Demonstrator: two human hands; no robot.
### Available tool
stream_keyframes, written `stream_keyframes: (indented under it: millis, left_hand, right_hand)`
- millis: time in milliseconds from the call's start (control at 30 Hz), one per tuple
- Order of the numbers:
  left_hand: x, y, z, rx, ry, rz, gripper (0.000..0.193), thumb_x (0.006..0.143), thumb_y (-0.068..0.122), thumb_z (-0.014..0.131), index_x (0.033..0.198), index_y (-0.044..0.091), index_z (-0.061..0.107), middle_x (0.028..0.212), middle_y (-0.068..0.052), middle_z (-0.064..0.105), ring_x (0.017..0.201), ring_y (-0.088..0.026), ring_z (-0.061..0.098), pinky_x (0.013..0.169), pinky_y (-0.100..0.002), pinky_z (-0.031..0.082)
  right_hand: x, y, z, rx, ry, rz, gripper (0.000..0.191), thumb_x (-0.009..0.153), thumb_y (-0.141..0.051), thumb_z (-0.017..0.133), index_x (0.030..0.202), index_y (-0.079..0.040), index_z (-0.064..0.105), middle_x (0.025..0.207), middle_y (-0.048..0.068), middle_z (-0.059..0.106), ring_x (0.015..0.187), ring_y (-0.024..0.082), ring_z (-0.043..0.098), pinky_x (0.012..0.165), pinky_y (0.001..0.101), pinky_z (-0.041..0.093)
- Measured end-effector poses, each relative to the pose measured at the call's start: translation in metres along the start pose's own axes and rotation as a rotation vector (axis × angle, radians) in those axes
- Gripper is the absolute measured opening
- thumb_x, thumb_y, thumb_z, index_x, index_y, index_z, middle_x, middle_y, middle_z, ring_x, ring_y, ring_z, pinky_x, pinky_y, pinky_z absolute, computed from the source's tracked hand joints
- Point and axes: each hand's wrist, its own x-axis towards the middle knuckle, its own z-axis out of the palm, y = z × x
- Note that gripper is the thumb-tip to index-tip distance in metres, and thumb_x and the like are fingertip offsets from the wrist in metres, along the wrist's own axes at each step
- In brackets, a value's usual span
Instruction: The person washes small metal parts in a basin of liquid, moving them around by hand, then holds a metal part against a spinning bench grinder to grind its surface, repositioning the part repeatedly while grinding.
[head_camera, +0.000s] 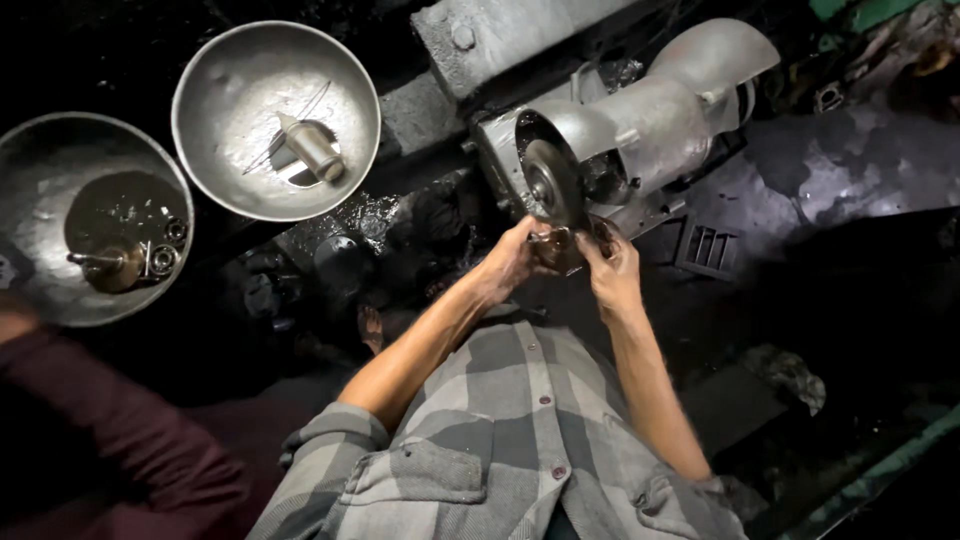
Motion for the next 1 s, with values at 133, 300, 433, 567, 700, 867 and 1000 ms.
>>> stream_keyframes:
  millis: [133, 300, 433, 567, 700, 867, 1000]
  left_hand:
    - [-0.002, 0.001, -0.009, -0.053, 0.028, 0.014, 0.042, 0.099, 0.045, 0.049, 0.116, 0.009, 0.062, 0.11, -0.009, 0.069, 0.102, -0.024, 0.065, 0.092, -0.043, 0.053]
    - [-0.006, -0.003, -0.013, 0.074, 0.036, 0.002, 0.048, 0.094, 0.048, 0.047, 0.12, 0.011, 0.064, 0.111, -0.007, 0.071, 0.1, -0.021, 0.066, 0.09, -0.038, 0.05]
    - [-0.002, -0.006, -0.009, 0.167, -0.006, 0.027, 0.049, 0.097, 0.047, 0.054, 0.124, 0.007, 0.063, 0.115, -0.006, 0.066, 0.103, -0.021, 0.062, 0.094, -0.038, 0.047]
    - [0.008, 0.002, -0.003, 0.162, 0.089, -0.043, 0.054, 0.09, 0.048, 0.056, 0.123, 0.007, 0.065, 0.117, -0.009, 0.07, 0.104, -0.023, 0.064, 0.095, -0.038, 0.048]
    - [0.005, 0.016, 0.003, 0.072, 0.066, -0.029, 0.057, 0.088, 0.05, 0.055, 0.122, 0.006, 0.065, 0.114, -0.013, 0.07, 0.1, -0.028, 0.065, 0.091, -0.044, 0.049]
    - [-0.002, 0.019, 0.005, -0.053, 0.055, -0.006, 0.053, 0.088, 0.051, 0.052, 0.116, 0.008, 0.065, 0.107, -0.012, 0.069, 0.1, -0.029, 0.065, 0.091, -0.047, 0.051]
    - [0.008, 0.01, -0.006, -0.054, 0.074, -0.016, 0.051, 0.087, 0.051, 0.052, 0.111, 0.009, 0.068, 0.103, -0.009, 0.069, 0.097, -0.027, 0.064, 0.087, -0.043, 0.049]
  right_hand:
    - [0.008, 0.011, 0.006, -0.013, -0.027, 0.002, 0.029, 0.098, -0.005, 0.069, 0.125, 0.004, 0.066, 0.116, 0.006, 0.071, 0.105, 0.011, 0.064, 0.094, 0.027, 0.051]
    - [0.002, 0.017, 0.004, -0.012, -0.037, 0.024, 0.03, 0.097, -0.006, 0.068, 0.125, 0.002, 0.065, 0.116, 0.005, 0.071, 0.104, 0.011, 0.065, 0.093, 0.027, 0.052]
    - [-0.007, 0.013, -0.003, -0.012, -0.006, 0.031, 0.027, 0.1, -0.007, 0.068, 0.125, 0.003, 0.066, 0.114, 0.005, 0.07, 0.102, 0.012, 0.064, 0.091, 0.0281, 0.052]
    - [-0.001, 0.007, -0.005, -0.073, 0.008, -0.012, 0.028, 0.099, -0.006, 0.067, 0.126, 0.001, 0.066, 0.114, 0.003, 0.072, 0.103, 0.01, 0.066, 0.093, 0.0259, 0.053]
    - [0.007, 0.002, -0.002, -0.099, 0.017, -0.026, 0.029, 0.094, -0.002, 0.071, 0.122, 0.002, 0.066, 0.109, 0.005, 0.072, 0.098, 0.011, 0.067, 0.088, 0.026, 0.055]
    - [0.015, -0.003, -0.001, -0.125, -0.041, -0.068, 0.03, 0.093, 0.0, 0.075, 0.121, 0.002, 0.064, 0.107, 0.005, 0.072, 0.094, 0.011, 0.067, 0.083, 0.0265, 0.056]
    - [0.015, 0.003, -0.001, -0.062, -0.08, -0.158, 0.032, 0.094, -0.001, 0.075, 0.123, 0.002, 0.062, 0.11, 0.004, 0.071, 0.099, 0.01, 0.067, 0.089, 0.026, 0.056]
